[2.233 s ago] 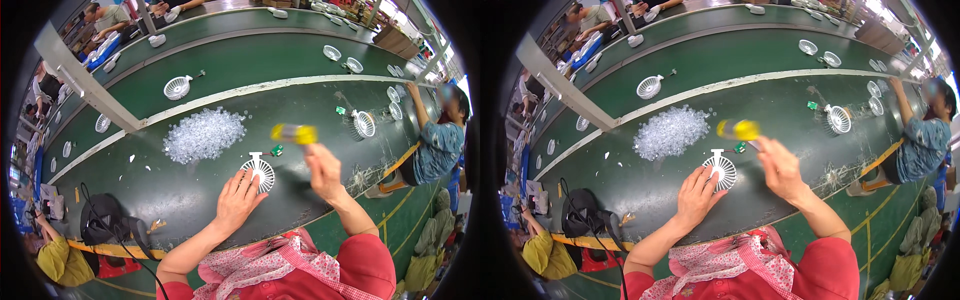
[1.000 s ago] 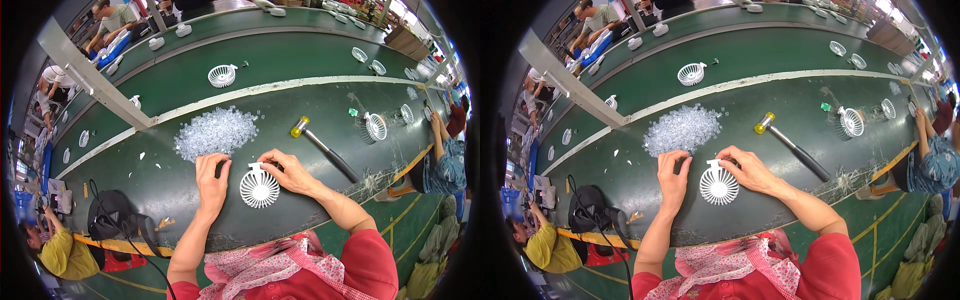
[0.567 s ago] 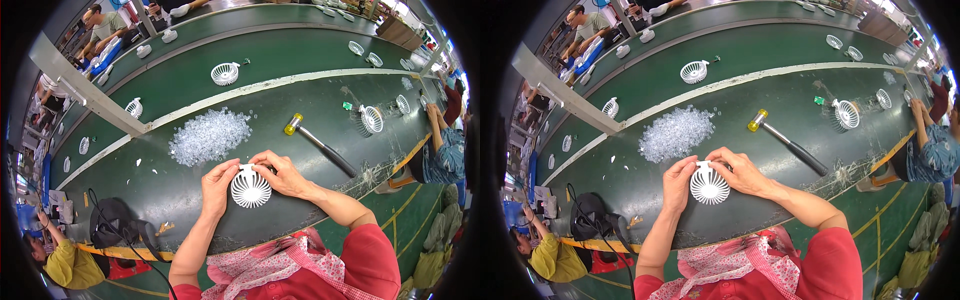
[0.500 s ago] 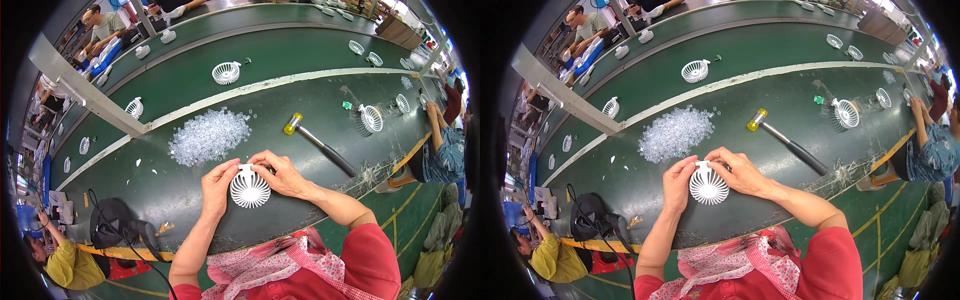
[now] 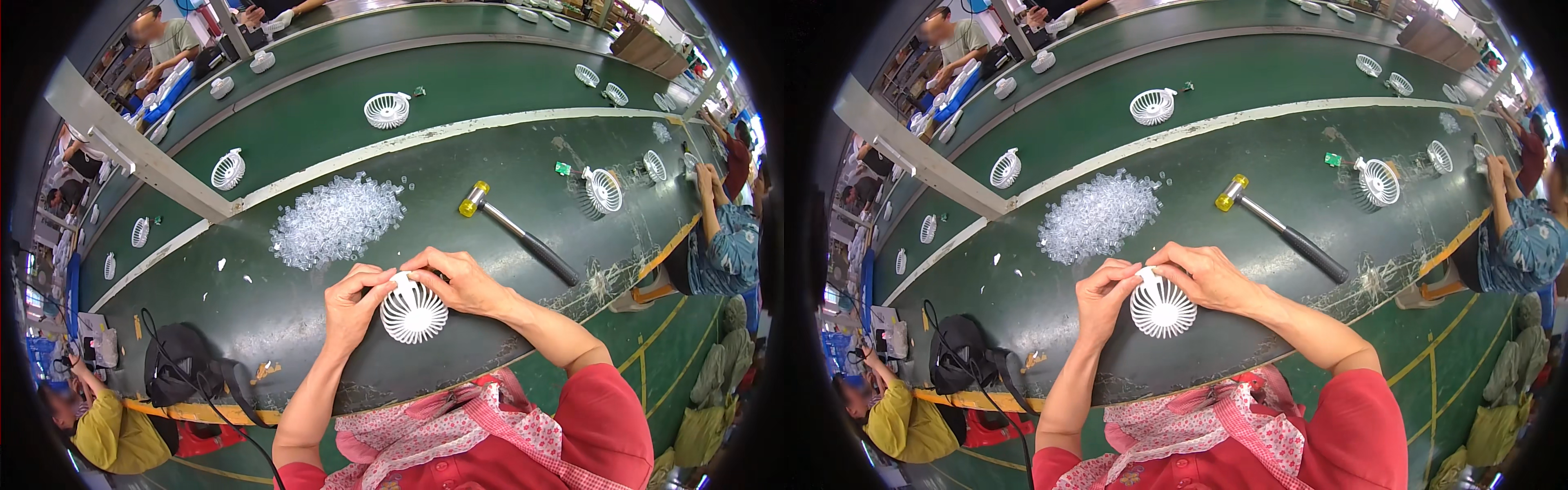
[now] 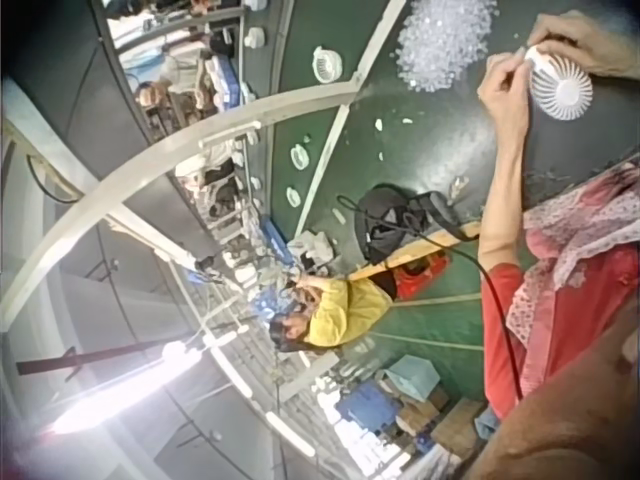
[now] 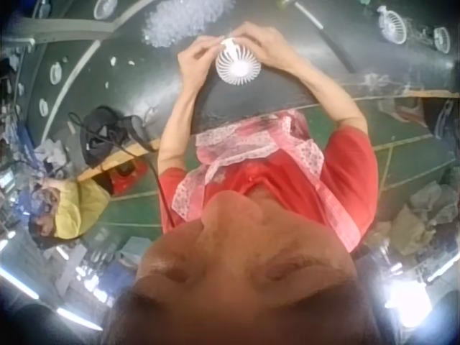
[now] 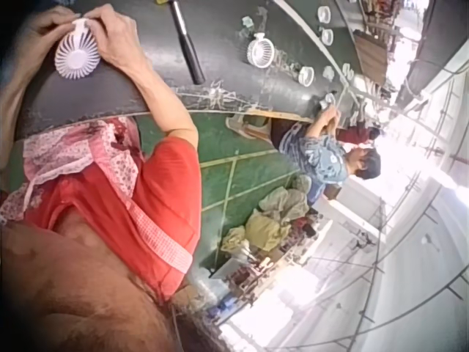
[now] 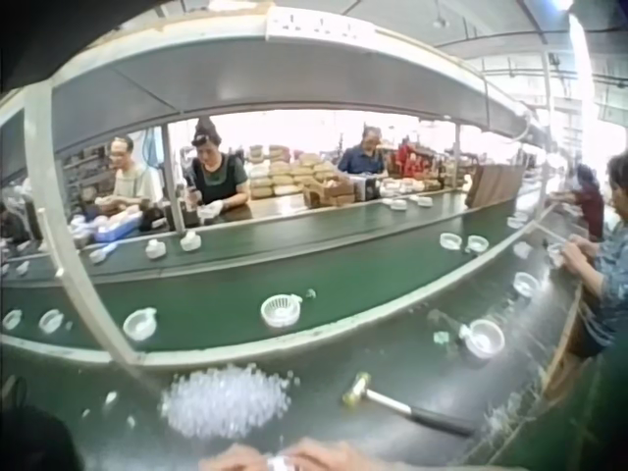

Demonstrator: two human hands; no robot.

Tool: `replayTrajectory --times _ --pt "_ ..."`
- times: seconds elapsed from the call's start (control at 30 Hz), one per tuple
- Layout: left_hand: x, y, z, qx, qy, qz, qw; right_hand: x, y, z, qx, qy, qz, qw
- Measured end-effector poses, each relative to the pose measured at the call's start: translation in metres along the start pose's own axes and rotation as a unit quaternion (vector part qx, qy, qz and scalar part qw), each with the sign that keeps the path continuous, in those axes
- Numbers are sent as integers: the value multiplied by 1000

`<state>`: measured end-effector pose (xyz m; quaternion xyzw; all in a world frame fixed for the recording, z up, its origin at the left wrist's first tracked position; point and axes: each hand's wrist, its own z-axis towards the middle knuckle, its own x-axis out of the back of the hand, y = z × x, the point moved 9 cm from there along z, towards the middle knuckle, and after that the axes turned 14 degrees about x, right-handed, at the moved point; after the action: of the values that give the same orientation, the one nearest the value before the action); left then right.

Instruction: The person assembles handheld fan components by fitting parts and circuit boards into plastic fan grilles by hand, tapping them with a mallet, and placing the assembled housings onto a conveyor belt.

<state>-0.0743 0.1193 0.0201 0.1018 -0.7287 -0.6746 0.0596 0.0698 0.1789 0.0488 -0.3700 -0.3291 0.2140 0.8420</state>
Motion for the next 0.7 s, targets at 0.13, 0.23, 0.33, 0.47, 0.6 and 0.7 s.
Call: replayTrajectory --times 0.13,0.23,0.33,0.47,0.6,0.7 --pt "-13 -7 1 41 -52 -39 997 -1 15 -8 -71 2 103 992" --pt "-25 -18 1 52 -54 -106 992 15 12 0 -90 -11 99 991" --pt "-25 -22 1 48 -32 -92 994 66 26 15 -99 66 28 993" --pt "-23 -25 -1 39 -20 -40 998 182 65 45 -39 265 -114 957" --pt "-28 -30 1 43 -22 -14 999 235 115 75 -45 248 -346 904" --pt "-25 -29 1 46 -16 -5 999 210 150 109 35 161 -426 889"
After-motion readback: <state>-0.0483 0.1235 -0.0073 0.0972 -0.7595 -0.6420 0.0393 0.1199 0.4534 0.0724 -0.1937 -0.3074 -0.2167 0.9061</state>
